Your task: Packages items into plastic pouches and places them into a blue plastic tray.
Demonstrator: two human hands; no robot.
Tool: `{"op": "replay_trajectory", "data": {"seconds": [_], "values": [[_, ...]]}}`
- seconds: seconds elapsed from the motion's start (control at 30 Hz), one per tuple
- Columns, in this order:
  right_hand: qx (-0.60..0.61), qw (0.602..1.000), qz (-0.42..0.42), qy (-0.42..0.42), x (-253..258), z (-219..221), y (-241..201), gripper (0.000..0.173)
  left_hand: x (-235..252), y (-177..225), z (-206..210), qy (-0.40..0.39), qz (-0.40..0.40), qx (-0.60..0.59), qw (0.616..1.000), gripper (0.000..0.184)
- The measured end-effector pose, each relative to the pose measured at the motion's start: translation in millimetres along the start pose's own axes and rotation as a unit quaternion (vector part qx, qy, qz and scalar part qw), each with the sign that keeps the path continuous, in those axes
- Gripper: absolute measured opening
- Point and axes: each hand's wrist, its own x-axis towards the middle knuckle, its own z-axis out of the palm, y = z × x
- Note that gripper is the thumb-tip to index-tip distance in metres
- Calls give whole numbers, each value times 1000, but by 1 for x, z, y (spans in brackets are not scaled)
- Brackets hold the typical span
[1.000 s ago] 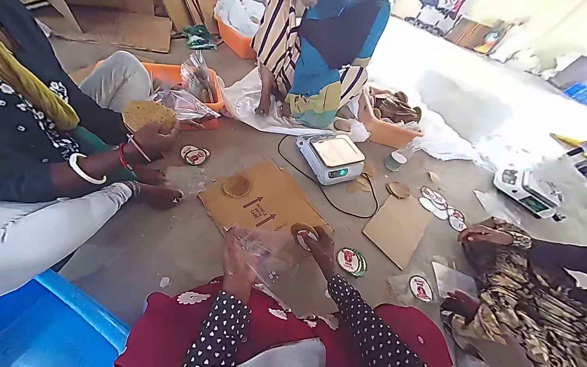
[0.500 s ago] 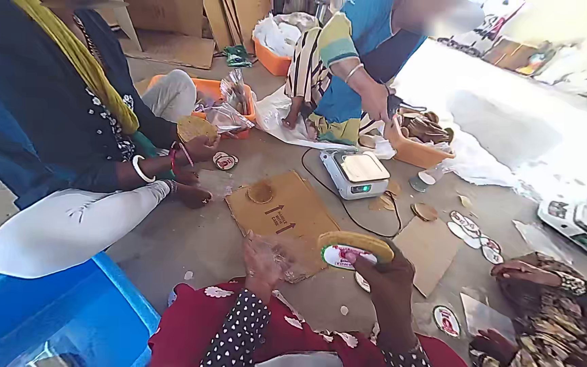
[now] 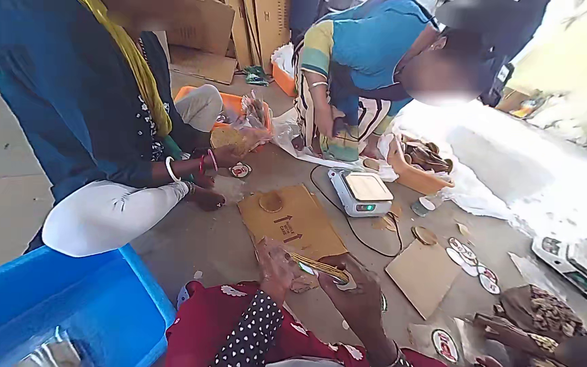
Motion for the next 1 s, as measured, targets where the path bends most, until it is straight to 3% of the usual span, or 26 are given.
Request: {"op": "replay_trajectory", "data": {"seconds": [0.17, 0.37, 0.53, 0.6, 0.67, 0.77, 0.87, 1.0], "values": [[-26, 999, -10, -22, -1, 4, -13, 13, -4, 3, 3, -8, 29, -53, 998, 48], [-93, 994, -2, -55, -3, 7, -16, 9, -10, 7, 5, 3, 31, -28, 999, 53], [-122, 991, 13, -61, -3, 17, -18, 7, -27, 10, 5, -40, 15, -51, 998, 41], [-141, 988, 15, -66, -3, 22, -16, 23, -25, 6, -2, -86, 26, -60, 994, 42], [-157, 982, 37, -96, -1, 23, -17, 56, -26, 6, -5, -111, 39, -40, 992, 46], [-130, 978, 78, -142, -2, 19, -17, 92, -20, 5, -8, -96, 22, -63, 993, 45], [-96, 977, 91, -166, -7, 11, -18, 92, -28, 8, 1, -38, -14, -110, 993, 45], [-99, 975, 74, -185, -20, 8, -17, 92, -16, 0, -8, -76, 45, -91, 992, 47]]}}
